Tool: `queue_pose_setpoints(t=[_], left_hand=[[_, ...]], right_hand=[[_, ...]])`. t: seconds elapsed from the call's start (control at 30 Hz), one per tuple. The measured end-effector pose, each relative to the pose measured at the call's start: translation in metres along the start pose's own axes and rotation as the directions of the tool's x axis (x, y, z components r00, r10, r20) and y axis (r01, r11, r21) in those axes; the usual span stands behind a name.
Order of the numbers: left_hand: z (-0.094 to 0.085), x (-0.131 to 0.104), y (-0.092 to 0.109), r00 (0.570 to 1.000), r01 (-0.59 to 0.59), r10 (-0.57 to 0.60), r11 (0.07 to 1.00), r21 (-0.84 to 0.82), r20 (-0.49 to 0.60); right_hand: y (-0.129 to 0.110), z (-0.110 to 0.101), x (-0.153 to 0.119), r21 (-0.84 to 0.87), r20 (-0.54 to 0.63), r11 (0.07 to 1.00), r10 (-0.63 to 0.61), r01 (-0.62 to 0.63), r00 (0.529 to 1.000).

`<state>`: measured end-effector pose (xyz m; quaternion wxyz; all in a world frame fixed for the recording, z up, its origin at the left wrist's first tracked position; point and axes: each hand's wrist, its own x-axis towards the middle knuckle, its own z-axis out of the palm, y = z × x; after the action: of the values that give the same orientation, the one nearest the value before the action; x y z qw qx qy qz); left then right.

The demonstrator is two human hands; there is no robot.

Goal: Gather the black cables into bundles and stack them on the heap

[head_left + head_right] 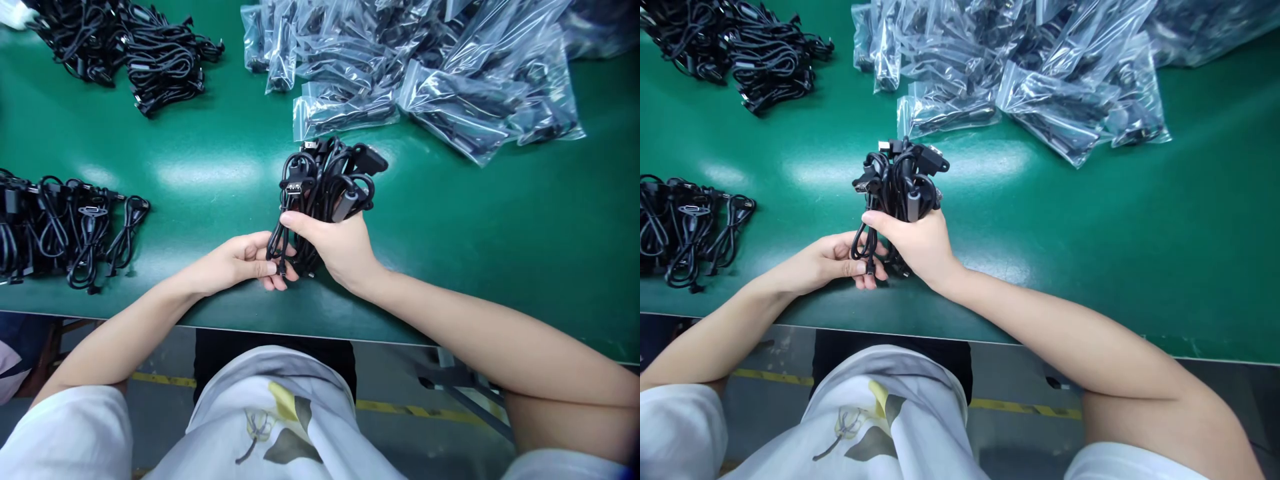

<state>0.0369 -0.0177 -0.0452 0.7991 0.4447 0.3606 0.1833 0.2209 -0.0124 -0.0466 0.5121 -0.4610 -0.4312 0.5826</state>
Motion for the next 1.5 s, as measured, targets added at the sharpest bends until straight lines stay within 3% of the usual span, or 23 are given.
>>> queue_pose_setpoints(t=[0.13, 0.37, 0.47, 0.53, 0.57, 0.6, 0.63, 0.7, 0.73, 0.77, 0.87, 0.93, 1.0, 1.07, 1.17, 1.23, 1.3, 1.37, 1.43, 1.5], left_hand=[[0.0, 0.001, 0.001, 1.0, -0.003, 0.003, 1.0, -0.008, -0.019], [0.004, 0.003, -0.005, 0.998, -0.065, 0.067, 0.996, 0.069, -0.023], [0.011, -0.008, -0.009, 0.987, -0.127, 0.153, 0.938, 0.323, -0.056], [0.01, -0.024, -0.01, 0.951, -0.131, 0.276, 0.766, 0.629, -0.138], [0.005, -0.035, -0.01, 0.904, -0.077, 0.372, 0.627, 0.776, -0.21], [-0.002, -0.048, -0.01, 0.827, 0.033, 0.482, 0.473, 0.88, -0.29], [-0.011, -0.062, -0.009, 0.715, 0.188, 0.598, 0.334, 0.924, -0.362], [-0.036, -0.09, -0.007, 0.484, 0.521, 0.739, 0.187, 0.833, -0.468], [-0.049, -0.102, -0.005, 0.424, 0.645, 0.751, 0.142, 0.751, -0.506], [-0.062, -0.112, -0.004, 0.396, 0.735, 0.733, 0.107, 0.669, -0.553], [-0.088, -0.125, -0.002, 0.433, 0.796, 0.623, 0.075, 0.6, -0.652], [-0.087, -0.123, -0.001, 0.47, 0.751, 0.599, 0.116, 0.651, -0.649], [-0.076, -0.115, 0.004, 0.484, 0.656, 0.589, 0.246, 0.714, -0.648], [-0.06, -0.104, 0.013, 0.506, 0.476, 0.554, 0.459, 0.75, -0.661], [-0.041, -0.081, 0.028, 0.608, 0.067, 0.496, 0.746, 0.663, -0.62], [-0.036, -0.063, 0.036, 0.685, -0.195, 0.485, 0.841, 0.505, -0.544], [-0.036, -0.049, 0.039, 0.74, -0.378, 0.485, 0.873, 0.309, -0.466], [-0.04, -0.041, 0.039, 0.789, -0.462, 0.466, 0.879, 0.114, -0.401], [-0.043, -0.041, 0.035, 0.822, -0.493, 0.459, 0.87, -0.019, -0.337], [-0.044, -0.045, 0.03, 0.831, -0.516, 0.474, 0.852, -0.084, -0.292]], right_hand=[[0.007, -0.003, 0.006, 0.126, -0.007, 0.988, 0.096, -0.094, 0.995], [0.006, -0.005, 0.008, 0.237, 0.093, 0.936, 0.245, -0.26, 0.965], [0.004, -0.003, 0.007, 0.27, 0.014, 0.917, 0.301, -0.294, 0.953], [0.003, -0.002, 0.009, 0.28, -0.04, 0.912, 0.323, -0.3, 0.945], [0.003, -0.002, 0.01, 0.27, -0.031, 0.905, 0.349, -0.329, 0.936], [0.002, -0.002, 0.012, 0.251, -0.009, 0.899, 0.372, -0.358, 0.928], [0.001, -0.002, 0.013, 0.226, 0.024, 0.896, 0.386, -0.381, 0.922], [0.0, -0.003, 0.014, 0.182, 0.099, 0.893, 0.399, -0.411, 0.912], [0.0, -0.003, 0.014, 0.171, 0.13, 0.891, 0.403, -0.421, 0.906], [-0.001, -0.004, 0.015, 0.168, 0.151, 0.888, 0.406, -0.429, 0.901], [0.0, -0.004, 0.015, 0.177, 0.159, 0.881, 0.414, -0.439, 0.896], [0.0, -0.004, 0.015, 0.188, 0.153, 0.882, 0.407, -0.431, 0.9], [0.001, -0.003, 0.015, 0.195, 0.171, 0.879, 0.406, -0.435, 0.898], [0.001, -0.004, 0.016, 0.202, 0.203, 0.874, 0.404, -0.442, 0.892], [0.001, -0.007, 0.018, 0.215, 0.227, 0.859, 0.42, -0.466, 0.879], [-0.001, -0.01, 0.018, 0.198, 0.232, 0.858, 0.428, -0.474, 0.873], [-0.005, -0.011, 0.019, 0.144, 0.242, 0.88, 0.412, -0.452, 0.878], [-0.011, -0.007, 0.026, 0.001, 0.265, 0.926, 0.363, -0.377, 0.893], [-0.017, 0.004, 0.041, -0.327, 0.306, 0.932, 0.26, -0.156, 0.916], [-0.024, 0.025, 0.067, -0.648, 0.372, 0.747, 0.139, 0.149, 0.918]])
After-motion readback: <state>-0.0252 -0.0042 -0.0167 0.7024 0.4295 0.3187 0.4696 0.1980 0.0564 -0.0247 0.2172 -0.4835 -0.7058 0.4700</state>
